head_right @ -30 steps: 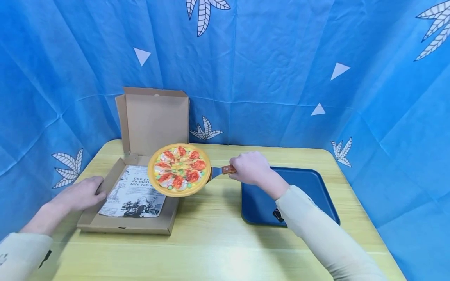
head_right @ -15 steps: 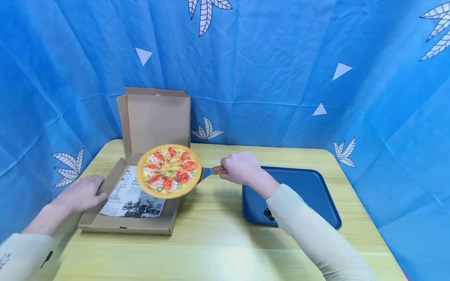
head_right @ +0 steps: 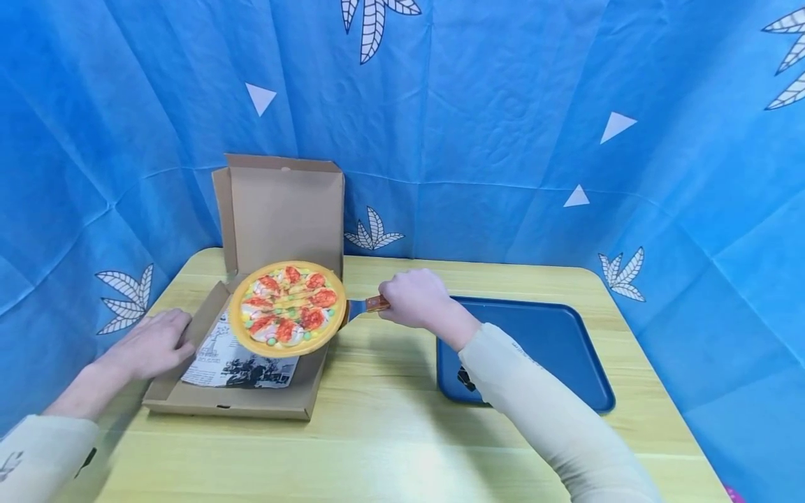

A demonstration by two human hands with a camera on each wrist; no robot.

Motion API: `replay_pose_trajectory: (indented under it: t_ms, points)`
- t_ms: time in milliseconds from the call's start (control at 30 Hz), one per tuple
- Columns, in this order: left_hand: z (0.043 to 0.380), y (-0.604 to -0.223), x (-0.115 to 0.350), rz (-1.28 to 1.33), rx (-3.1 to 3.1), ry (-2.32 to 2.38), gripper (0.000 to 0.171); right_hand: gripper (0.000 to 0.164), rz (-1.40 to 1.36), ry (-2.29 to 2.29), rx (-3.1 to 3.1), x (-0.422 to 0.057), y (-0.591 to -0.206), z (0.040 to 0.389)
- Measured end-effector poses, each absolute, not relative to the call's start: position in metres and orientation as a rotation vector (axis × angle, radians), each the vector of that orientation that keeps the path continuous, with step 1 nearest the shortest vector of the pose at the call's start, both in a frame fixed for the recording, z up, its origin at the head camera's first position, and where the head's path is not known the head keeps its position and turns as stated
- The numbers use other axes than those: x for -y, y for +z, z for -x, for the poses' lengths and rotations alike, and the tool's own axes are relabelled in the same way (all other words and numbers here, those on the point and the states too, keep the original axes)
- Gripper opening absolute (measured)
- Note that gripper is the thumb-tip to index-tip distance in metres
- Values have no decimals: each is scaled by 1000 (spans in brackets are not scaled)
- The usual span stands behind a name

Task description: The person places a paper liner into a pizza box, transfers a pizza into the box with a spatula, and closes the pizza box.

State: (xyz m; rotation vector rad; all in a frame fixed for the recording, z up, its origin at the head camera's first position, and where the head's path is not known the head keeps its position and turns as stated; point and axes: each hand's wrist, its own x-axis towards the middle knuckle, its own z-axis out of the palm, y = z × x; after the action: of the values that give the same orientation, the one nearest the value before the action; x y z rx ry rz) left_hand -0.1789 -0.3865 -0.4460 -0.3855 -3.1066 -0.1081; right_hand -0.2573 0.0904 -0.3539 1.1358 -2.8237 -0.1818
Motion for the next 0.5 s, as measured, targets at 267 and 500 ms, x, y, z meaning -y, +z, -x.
replay_pose_trajectory:
  t_ms: [267,500]
  points:
    - [178,-445,386,394,3111,-104,26,24,-1161,-237,2845,-75,-354,261]
    - [177,-445,384,387,3103,-124,25,26,-1184,-294,2846,-61,-354,263]
